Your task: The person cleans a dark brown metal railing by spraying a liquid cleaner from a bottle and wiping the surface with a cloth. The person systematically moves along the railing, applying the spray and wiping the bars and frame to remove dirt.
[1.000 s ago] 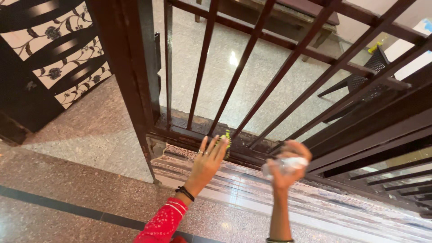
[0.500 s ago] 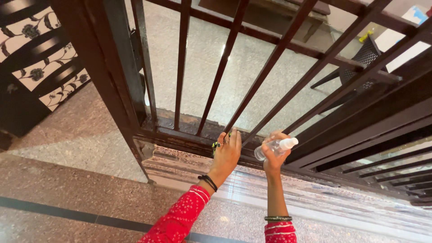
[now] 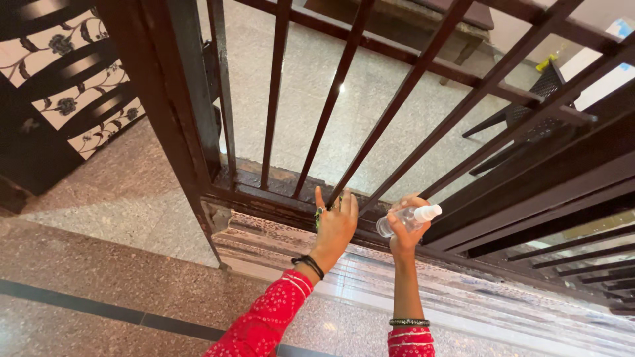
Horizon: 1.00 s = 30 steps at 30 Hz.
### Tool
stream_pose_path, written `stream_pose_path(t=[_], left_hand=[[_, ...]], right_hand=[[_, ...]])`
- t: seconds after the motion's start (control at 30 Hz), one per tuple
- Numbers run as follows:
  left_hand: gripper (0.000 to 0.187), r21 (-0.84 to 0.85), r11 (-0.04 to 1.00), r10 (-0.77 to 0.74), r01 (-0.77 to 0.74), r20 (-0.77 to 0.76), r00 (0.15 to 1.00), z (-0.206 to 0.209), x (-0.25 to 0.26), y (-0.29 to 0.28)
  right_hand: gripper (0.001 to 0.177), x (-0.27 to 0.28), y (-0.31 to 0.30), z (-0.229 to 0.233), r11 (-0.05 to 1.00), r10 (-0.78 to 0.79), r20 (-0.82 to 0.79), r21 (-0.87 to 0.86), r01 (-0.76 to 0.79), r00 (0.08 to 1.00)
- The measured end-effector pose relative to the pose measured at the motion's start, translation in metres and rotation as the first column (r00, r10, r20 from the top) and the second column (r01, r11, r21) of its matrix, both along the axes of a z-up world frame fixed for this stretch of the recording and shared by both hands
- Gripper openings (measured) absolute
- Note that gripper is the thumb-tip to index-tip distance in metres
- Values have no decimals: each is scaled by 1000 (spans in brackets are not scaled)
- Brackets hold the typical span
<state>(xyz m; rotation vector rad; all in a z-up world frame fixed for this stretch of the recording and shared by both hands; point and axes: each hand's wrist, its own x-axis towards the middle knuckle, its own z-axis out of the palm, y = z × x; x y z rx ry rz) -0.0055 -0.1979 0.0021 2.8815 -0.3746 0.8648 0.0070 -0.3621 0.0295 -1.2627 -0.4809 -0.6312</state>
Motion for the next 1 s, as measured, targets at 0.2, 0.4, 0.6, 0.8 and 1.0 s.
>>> stream_pose_path(t=[0.2, 0.4, 0.6, 0.8, 1.0], left_hand=[[50, -31, 999, -11, 17, 179, 984, 1, -23, 4], [37, -82, 937, -306, 338, 269, 913, 2, -52, 24], [27, 7, 878, -434, 478, 428, 793, 29, -46, 9], [35, 16, 947, -309, 321, 319, 896, 3, -8, -36], [42, -109, 952, -251, 285, 254, 934, -9, -5, -46]], right_hand=[[45, 2, -5, -2, 1000, 8, -17, -3, -8, 1000], [44, -10, -6, 19, 994, 80, -59, -69, -84, 995], [81, -55, -19, 91, 941, -198, -37, -287, 179, 980], [82, -55, -32, 134, 856, -440, 103, -250, 452, 892], [36, -10, -52, 79, 977, -133, -46, -176, 123, 990]])
